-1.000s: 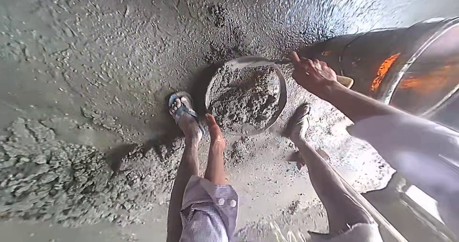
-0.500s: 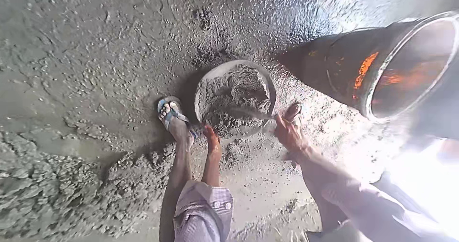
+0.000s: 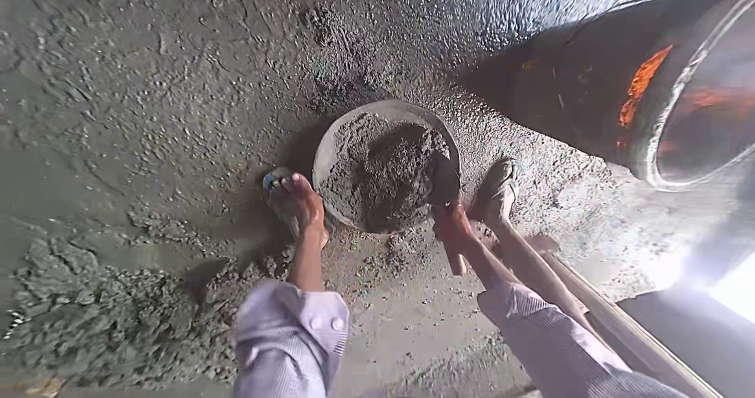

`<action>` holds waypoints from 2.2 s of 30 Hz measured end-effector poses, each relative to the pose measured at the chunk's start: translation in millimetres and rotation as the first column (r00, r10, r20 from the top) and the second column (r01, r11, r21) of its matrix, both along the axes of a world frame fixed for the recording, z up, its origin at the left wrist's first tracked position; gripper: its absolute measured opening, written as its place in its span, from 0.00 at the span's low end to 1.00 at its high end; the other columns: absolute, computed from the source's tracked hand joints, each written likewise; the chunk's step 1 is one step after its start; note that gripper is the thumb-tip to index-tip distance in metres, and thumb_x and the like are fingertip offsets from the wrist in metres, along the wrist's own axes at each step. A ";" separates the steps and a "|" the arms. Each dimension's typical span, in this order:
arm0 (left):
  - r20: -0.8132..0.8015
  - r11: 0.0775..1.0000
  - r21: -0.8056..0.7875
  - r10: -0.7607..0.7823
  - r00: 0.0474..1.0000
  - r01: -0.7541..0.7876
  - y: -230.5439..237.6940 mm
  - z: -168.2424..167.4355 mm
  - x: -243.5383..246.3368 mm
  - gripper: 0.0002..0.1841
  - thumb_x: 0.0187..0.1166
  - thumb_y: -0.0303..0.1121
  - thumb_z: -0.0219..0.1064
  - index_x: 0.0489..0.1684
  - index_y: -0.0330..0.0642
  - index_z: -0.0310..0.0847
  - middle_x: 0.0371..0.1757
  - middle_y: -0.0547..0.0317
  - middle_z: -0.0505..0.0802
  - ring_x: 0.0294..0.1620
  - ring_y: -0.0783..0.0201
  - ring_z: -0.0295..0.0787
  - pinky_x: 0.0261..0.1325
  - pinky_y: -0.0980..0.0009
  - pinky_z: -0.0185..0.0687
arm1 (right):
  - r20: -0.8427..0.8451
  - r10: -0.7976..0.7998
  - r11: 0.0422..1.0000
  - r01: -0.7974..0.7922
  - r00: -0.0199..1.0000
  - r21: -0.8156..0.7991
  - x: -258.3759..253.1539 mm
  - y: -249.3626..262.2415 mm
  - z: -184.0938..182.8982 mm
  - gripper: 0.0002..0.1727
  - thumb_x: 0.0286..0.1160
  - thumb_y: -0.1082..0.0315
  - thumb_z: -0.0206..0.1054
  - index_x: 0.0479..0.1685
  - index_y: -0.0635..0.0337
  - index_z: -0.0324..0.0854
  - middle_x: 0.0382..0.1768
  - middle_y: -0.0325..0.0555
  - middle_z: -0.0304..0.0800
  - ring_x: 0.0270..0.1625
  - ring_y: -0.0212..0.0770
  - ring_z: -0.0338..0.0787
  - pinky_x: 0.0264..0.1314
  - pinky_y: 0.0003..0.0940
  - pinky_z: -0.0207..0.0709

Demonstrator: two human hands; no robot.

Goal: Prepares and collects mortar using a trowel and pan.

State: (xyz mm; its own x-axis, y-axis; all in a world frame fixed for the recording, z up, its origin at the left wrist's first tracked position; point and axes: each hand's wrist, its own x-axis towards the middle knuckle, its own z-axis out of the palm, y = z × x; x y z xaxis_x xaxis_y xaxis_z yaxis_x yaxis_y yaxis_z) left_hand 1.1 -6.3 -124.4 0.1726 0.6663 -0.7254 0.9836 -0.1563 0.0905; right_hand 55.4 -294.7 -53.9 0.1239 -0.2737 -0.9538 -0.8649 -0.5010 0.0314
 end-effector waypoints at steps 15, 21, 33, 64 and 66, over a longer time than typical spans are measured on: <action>-0.193 0.992 -0.103 -0.093 0.977 0.074 -24.1 0.2 -54.8 0.42 0.92 0.62 0.34 0.73 0.29 0.76 0.73 0.29 0.82 0.77 0.38 0.78 0.78 0.39 0.69 | 0.048 0.695 0.701 -0.661 0.717 -0.267 46.2 -62.0 40.0 0.36 0.82 0.56 0.62 0.87 0.62 0.60 0.54 0.66 0.90 0.56 0.64 0.92 0.60 0.62 0.82; -0.025 0.800 -0.177 0.579 0.815 -0.574 -101.4 -3.8 -91.3 0.39 0.94 0.58 0.31 0.85 0.32 0.60 0.78 0.29 0.74 0.72 0.41 0.75 0.72 0.40 0.72 | -0.075 0.141 0.989 -0.144 0.987 -0.028 -12.1 -47.7 0.9 0.37 0.84 0.65 0.63 0.90 0.59 0.49 0.42 0.56 0.84 0.30 0.46 0.85 0.34 0.45 0.83; -0.282 0.210 -0.490 0.880 0.381 -0.846 -152.5 27.0 -82.9 0.39 0.91 0.62 0.25 0.90 0.40 0.49 0.83 0.36 0.69 0.74 0.44 0.76 0.67 0.47 0.78 | 0.020 0.422 0.903 -0.418 0.906 -0.103 -26.6 -9.5 79.3 0.46 0.81 0.63 0.65 0.94 0.68 0.41 0.51 0.62 0.90 0.50 0.55 0.92 0.59 0.53 0.83; 0.229 0.718 -0.198 0.696 0.681 -0.667 -96.5 -7.0 -46.0 0.29 0.96 0.45 0.41 0.87 0.34 0.59 0.84 0.39 0.72 0.82 0.52 0.69 0.83 0.52 0.65 | 0.030 0.801 0.594 -0.789 0.598 -0.156 100.9 -78.6 -10.1 0.40 0.77 0.58 0.67 0.89 0.60 0.56 0.54 0.73 0.87 0.53 0.72 0.90 0.53 0.72 0.80; 0.216 0.692 -0.205 0.722 0.657 -0.693 -102.3 -9.7 -59.4 0.28 0.96 0.46 0.42 0.86 0.35 0.61 0.83 0.40 0.73 0.81 0.53 0.71 0.82 0.52 0.68 | -0.063 0.682 0.724 -0.684 0.729 -0.089 59.9 -56.9 -4.4 0.40 0.80 0.60 0.65 0.90 0.65 0.53 0.67 0.70 0.83 0.68 0.63 0.86 0.72 0.61 0.75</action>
